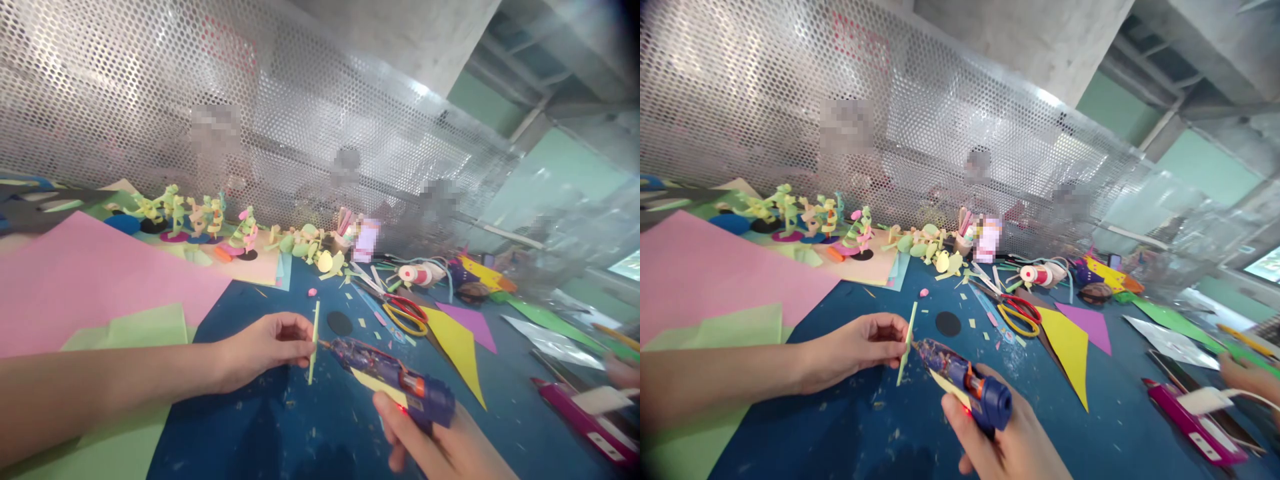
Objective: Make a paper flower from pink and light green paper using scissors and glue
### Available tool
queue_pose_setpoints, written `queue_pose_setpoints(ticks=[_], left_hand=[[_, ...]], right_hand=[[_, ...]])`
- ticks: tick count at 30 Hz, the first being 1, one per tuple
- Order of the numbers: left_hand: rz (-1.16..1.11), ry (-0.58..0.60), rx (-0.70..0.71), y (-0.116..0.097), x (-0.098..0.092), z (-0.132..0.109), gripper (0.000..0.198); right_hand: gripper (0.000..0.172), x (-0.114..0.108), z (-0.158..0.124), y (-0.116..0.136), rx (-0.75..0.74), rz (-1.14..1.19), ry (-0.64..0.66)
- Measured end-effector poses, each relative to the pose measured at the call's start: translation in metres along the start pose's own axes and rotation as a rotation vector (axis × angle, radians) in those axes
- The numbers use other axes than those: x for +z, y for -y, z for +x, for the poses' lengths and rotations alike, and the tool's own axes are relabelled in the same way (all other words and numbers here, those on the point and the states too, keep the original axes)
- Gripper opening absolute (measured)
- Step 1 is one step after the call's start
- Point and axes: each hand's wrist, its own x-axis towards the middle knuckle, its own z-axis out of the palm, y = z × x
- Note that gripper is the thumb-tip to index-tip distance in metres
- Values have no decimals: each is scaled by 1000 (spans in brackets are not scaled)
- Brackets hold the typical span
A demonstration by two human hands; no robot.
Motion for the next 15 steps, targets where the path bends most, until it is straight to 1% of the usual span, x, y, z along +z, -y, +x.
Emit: queue_pose_setpoints(ticks=[4,10,15], left_hand=[[8,0,-5,1,0,0,19],[8,15,-16,0,-1,0,18],[9,20,-11,0,-1,0,18]], right_hand=[[32,1,2,0,13,26,0],[29,2,3,1,-11,31,-45],[30,2,2,2,-18,7,-61]])
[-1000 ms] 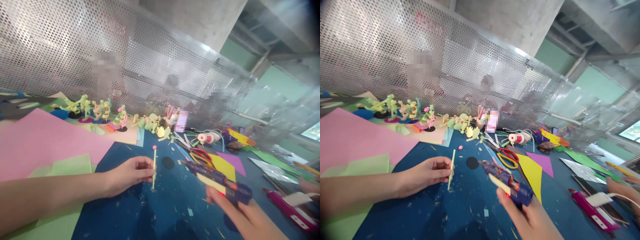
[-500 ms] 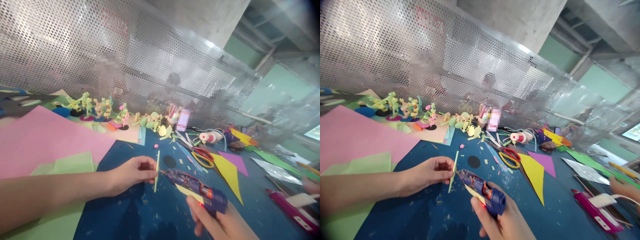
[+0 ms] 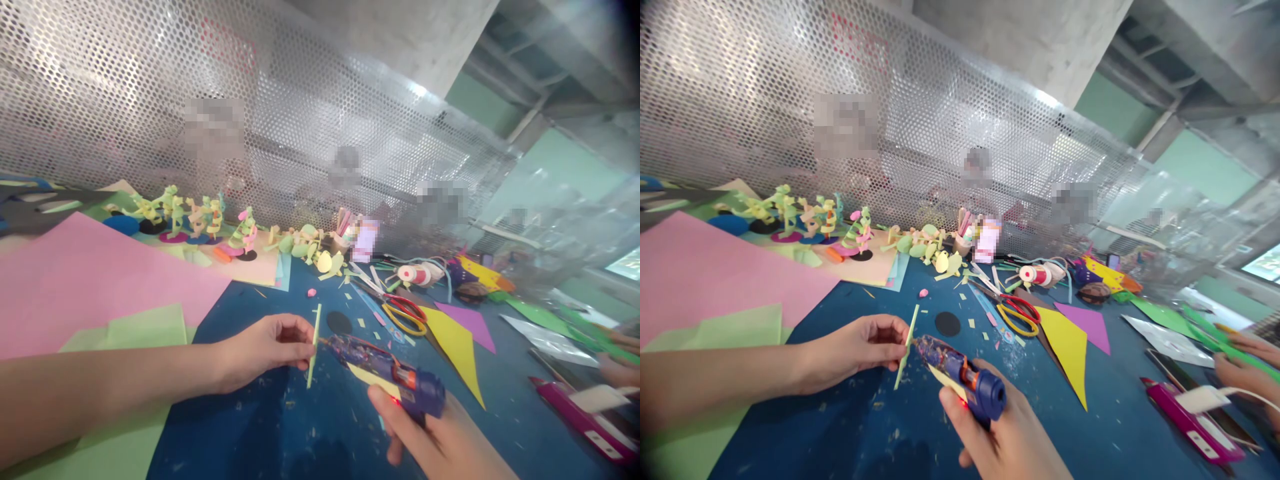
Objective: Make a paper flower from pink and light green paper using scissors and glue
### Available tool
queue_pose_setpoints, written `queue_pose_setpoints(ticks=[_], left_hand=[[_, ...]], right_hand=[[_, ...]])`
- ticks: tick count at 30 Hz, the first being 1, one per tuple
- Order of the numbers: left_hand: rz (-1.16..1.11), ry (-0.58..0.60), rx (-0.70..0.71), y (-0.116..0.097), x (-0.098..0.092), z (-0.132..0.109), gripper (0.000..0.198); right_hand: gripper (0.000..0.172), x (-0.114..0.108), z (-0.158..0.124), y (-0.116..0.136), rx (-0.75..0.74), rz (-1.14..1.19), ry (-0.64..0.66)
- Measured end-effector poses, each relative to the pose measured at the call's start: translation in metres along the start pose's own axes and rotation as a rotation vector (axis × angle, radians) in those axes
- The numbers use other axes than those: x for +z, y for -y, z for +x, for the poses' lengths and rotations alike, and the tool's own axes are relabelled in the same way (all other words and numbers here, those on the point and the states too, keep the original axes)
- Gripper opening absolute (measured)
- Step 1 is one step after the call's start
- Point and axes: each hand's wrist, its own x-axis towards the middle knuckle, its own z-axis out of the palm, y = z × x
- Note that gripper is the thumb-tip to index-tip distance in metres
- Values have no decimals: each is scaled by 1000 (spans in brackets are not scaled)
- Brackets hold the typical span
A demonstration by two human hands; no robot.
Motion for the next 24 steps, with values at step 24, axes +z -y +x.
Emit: queue_pose_setpoints(ticks=[24], left_hand=[[-8,7,12,0,0,1,17]], right_hand=[[20,1,-2,0,-36,7,-7]])
